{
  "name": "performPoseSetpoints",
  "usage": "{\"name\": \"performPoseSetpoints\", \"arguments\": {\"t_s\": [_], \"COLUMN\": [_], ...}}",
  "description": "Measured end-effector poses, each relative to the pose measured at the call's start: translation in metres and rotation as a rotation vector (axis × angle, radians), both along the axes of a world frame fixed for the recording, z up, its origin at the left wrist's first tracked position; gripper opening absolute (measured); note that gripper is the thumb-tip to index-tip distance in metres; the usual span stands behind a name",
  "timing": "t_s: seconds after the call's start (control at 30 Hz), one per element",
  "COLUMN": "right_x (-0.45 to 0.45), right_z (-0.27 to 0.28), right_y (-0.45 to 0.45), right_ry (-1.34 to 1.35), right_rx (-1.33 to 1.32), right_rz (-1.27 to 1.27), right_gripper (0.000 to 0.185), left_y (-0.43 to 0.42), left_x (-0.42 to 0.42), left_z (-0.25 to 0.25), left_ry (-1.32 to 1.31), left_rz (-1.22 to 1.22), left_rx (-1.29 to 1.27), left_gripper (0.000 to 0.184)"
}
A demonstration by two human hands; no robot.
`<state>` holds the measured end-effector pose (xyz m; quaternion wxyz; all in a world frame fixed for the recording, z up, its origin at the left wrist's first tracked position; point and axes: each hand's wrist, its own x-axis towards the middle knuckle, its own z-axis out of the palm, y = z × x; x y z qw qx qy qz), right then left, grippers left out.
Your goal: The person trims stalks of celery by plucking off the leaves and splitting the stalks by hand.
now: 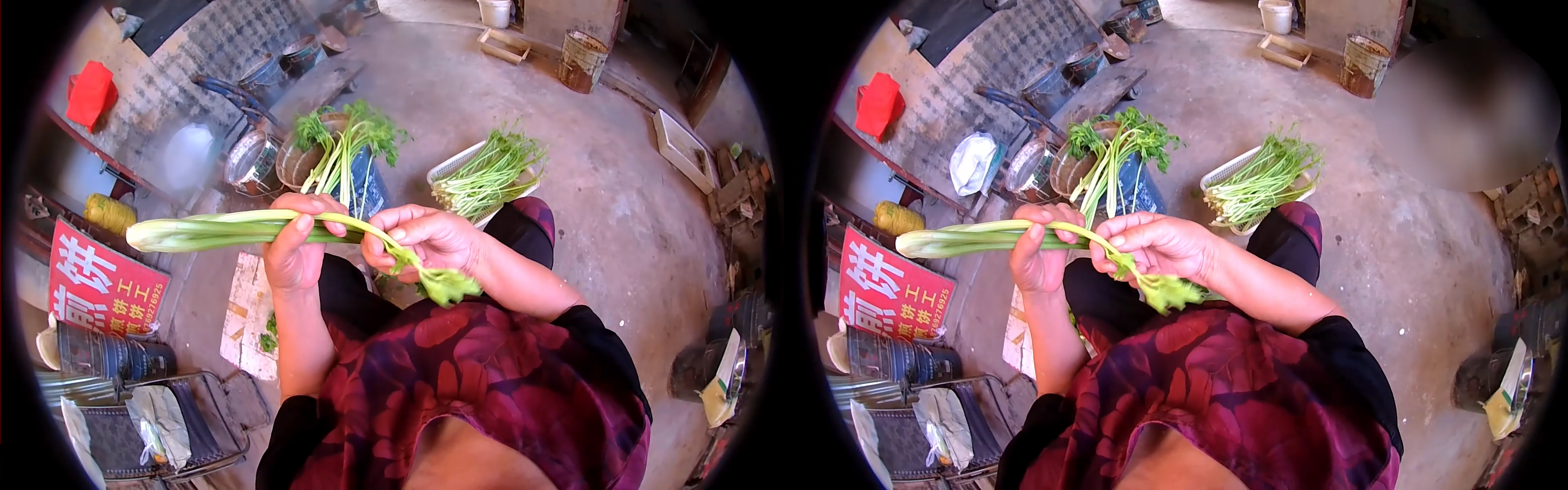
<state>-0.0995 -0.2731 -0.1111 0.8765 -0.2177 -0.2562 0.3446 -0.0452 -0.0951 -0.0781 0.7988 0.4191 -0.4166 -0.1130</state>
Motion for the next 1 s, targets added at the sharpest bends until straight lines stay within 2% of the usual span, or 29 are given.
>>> {"name": "performPoseSetpoints", "arguments": {"t_s": [0.2, 0.23, 0.33, 0.37, 0.47, 0.5, 0.63, 0.77, 0.83, 1.0], "right_x": [-0.003, 0.007, -0.001, -0.004, 0.001, -0.003, -0.006, -0.006, -0.001, 0.002], "right_z": [-0.005, -0.013, -0.008, -0.003, -0.006, 0.001, 0.014, 0.010, 0.000, -0.013], "right_y": [0.006, 0.001, 0.008, 0.007, 0.007, 0.007, 0.006, 0.014, 0.012, 0.007], "right_ry": [-0.002, -0.027, 0.012, -0.011, -0.129, -0.167, -0.215, -0.206, -0.117, 0.028], "right_rx": [-0.018, 0.009, 0.030, -0.066, -0.175, -0.214, -0.499, -0.537, -0.495, -0.495], "right_rz": [-0.021, 0.090, -0.005, -0.067, -0.018, -0.054, -0.338, -0.572, -0.623, -0.706], "right_gripper": [0.014, 0.017, 0.024, 0.030, 0.033, 0.023, 0.013, 0.015, 0.016, 0.015], "left_y": [-0.001, -0.002, -0.003, -0.003, -0.001, 0.000, 0.001, -0.003, -0.009, -0.021], "left_x": [-0.002, -0.003, -0.003, -0.002, 0.000, 0.000, -0.006, -0.013, -0.020, -0.021], "left_z": [0.002, 0.004, 0.006, 0.006, 0.005, 0.005, 0.013, 0.016, 0.015, 0.003], "left_ry": [-0.010, -0.011, -0.012, -0.009, -0.013, -0.016, -0.036, -0.039, 0.005, -0.013], "left_rz": [-0.013, -0.015, -0.013, -0.008, 0.030, 0.047, 0.165, 0.387, 0.498, 0.583], "left_rx": [-0.014, -0.018, -0.025, -0.025, -0.008, 0.001, 0.028, 0.068, 0.102, 0.193], "left_gripper": [0.015, 0.015, 0.016, 0.016, 0.018, 0.018, 0.017, 0.015, 0.014, 0.013]}}
